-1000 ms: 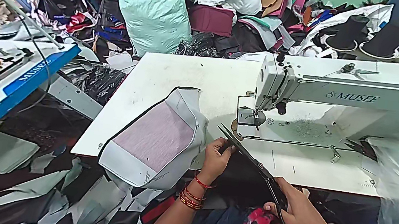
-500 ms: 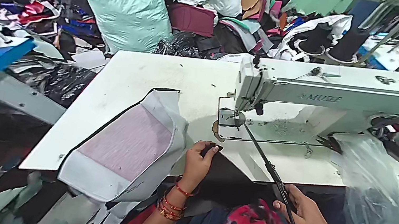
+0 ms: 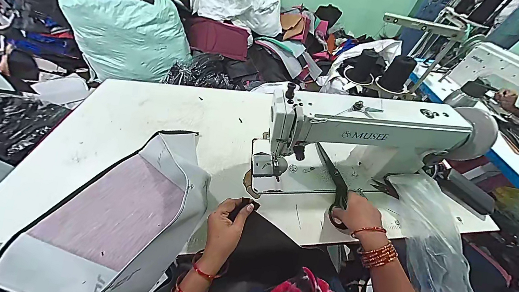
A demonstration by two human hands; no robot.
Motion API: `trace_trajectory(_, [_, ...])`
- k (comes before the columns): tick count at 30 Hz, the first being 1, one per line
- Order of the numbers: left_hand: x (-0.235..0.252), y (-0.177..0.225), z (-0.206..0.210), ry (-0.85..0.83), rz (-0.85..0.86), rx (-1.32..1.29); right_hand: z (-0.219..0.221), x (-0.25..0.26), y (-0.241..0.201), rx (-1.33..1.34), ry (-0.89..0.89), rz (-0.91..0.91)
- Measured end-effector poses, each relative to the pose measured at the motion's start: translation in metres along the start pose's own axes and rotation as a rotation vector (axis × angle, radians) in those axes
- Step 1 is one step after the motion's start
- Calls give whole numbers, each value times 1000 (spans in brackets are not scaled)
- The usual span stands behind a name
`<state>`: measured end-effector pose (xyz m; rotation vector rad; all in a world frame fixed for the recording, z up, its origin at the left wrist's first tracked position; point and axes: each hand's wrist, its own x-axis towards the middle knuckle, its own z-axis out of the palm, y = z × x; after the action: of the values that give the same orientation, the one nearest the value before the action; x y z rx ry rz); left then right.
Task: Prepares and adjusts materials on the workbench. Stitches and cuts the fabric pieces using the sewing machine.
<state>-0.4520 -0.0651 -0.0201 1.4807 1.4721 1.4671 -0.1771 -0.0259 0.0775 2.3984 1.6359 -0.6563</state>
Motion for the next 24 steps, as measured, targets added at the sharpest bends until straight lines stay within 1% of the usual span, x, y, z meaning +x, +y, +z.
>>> trace_trajectory(2, [0,0,0,-5,-7,3,-11,1,-7,-49,-29,-28])
trace_trajectory(3, [0,-1,0,-8,-10,4,-16,3,-10,-42,-6,-64])
trace_trajectory(5, [1,-2,0,-7,-10,-5,-20,13,-18,13,125,-177])
trace_trajectory(7, [1,-3,0,-4,-3,-15,-12,38,-26,132,296,-359])
trace_trajectory(8, [1,-3,0,-4,-2,-19,-6,53,-30,192,327,-444])
trace_trajectory(9, [1,-4,1,-6,-4,-22,-2,66,-34,226,297,-488])
trace_trajectory(11, [1,-3,0,-2,-3,-26,3,84,-45,206,213,-491])
trace_trajectory(13, [0,-4,1,4,3,-37,11,92,-50,160,206,-483])
trace_trajectory(14, [0,-4,0,4,6,-40,13,92,-49,184,211,-482])
trace_trajectory(16, [0,-2,0,3,4,-41,13,87,-44,364,230,-512])
trace_trajectory(19, [0,-2,0,-4,-4,-47,15,78,-30,772,214,-606])
trace_trajectory(21, [1,-4,0,-7,1,-35,15,70,-26,1031,130,-660])
trace_trajectory(24, [1,-4,0,-13,9,-34,11,54,-25,1323,-76,-590])
